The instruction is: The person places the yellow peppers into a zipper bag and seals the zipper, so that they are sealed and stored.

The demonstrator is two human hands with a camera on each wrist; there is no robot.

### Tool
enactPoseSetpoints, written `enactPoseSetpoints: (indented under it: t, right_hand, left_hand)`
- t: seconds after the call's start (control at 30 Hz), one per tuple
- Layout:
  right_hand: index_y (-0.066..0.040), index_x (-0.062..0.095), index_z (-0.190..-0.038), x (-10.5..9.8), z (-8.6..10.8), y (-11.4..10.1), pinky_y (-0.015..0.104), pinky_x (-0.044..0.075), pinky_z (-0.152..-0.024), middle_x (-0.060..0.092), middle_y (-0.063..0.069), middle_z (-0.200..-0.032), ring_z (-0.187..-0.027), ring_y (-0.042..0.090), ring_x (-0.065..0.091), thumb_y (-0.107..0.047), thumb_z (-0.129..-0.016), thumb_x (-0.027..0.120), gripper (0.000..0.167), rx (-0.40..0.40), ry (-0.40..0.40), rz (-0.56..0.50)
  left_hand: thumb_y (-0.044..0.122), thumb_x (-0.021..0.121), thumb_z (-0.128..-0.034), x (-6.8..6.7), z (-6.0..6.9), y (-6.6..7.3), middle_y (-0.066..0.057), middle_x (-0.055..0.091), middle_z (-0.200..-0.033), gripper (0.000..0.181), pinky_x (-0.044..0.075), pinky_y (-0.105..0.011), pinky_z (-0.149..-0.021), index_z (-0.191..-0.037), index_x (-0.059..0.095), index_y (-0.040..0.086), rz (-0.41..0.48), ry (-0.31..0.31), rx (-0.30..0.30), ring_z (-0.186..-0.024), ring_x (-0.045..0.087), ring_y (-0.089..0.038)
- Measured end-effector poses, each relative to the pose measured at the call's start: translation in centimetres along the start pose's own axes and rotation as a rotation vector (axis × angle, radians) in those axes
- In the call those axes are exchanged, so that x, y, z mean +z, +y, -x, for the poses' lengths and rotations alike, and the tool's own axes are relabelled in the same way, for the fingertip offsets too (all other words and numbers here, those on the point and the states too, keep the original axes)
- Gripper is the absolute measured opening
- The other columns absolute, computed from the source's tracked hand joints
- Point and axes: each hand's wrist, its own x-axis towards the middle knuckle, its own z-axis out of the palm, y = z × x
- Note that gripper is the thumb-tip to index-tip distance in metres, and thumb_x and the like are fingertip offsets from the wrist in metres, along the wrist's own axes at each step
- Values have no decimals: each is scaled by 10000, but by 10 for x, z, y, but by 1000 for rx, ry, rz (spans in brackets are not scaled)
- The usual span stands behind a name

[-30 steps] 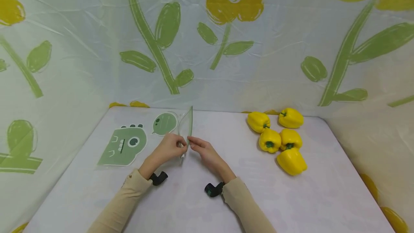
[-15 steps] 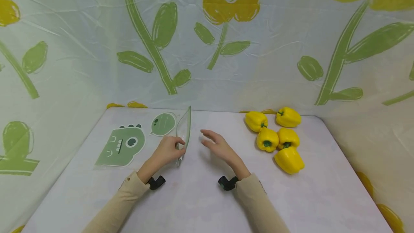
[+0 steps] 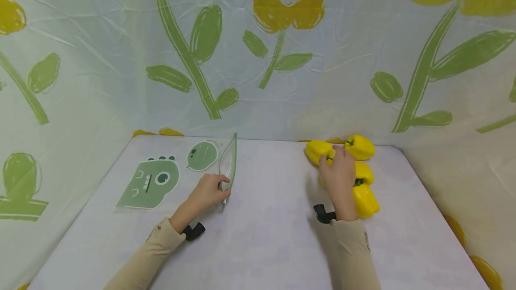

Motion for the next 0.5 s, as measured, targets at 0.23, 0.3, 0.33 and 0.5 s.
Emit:
enactPoseSetpoints:
  t: [0.23,0.3,0.33,0.5]
  right_hand:
    - [109,466,-1348,0,-2,16,667,375,-905,416,371,-1331,-1161,562,380,-309,-967,469,566,135,-145,213]
    - [103,477,-1342,2,-3,18,676,392,-867,412,369,-1329,-1146,561,384,-320,-965,468,567,141,-182,244]
    - [99,477,-1343,2,-3,18,680,394,-860,405,365,-1333,-1146,558,383,-317,-959,474,566,144,-196,247]
    - [84,453,-1366,4,-1,17,681,392,-880,353,355,-1366,-1152,543,403,-327,-932,570,609,142,-264,213]
  left_hand:
    - [88,709,-811,-1,0,-1,3,589,-551,258,315,-223,-405,-1032,727,-43,-25,21,11,-410,316,-34]
    - [92,709,-813,0,-1,-2,-7,614,-591,256,325,-223,-415,-1033,730,-36,-31,25,13,-419,319,-32]
    - [92,708,-815,0,-1,-2,-15,624,-603,254,329,-224,-416,-1034,729,-35,-30,24,16,-420,322,-32]
    - [88,709,-816,0,0,-3,-35,646,-638,246,317,-221,-414,-1028,730,-36,-26,25,26,-427,320,-36]
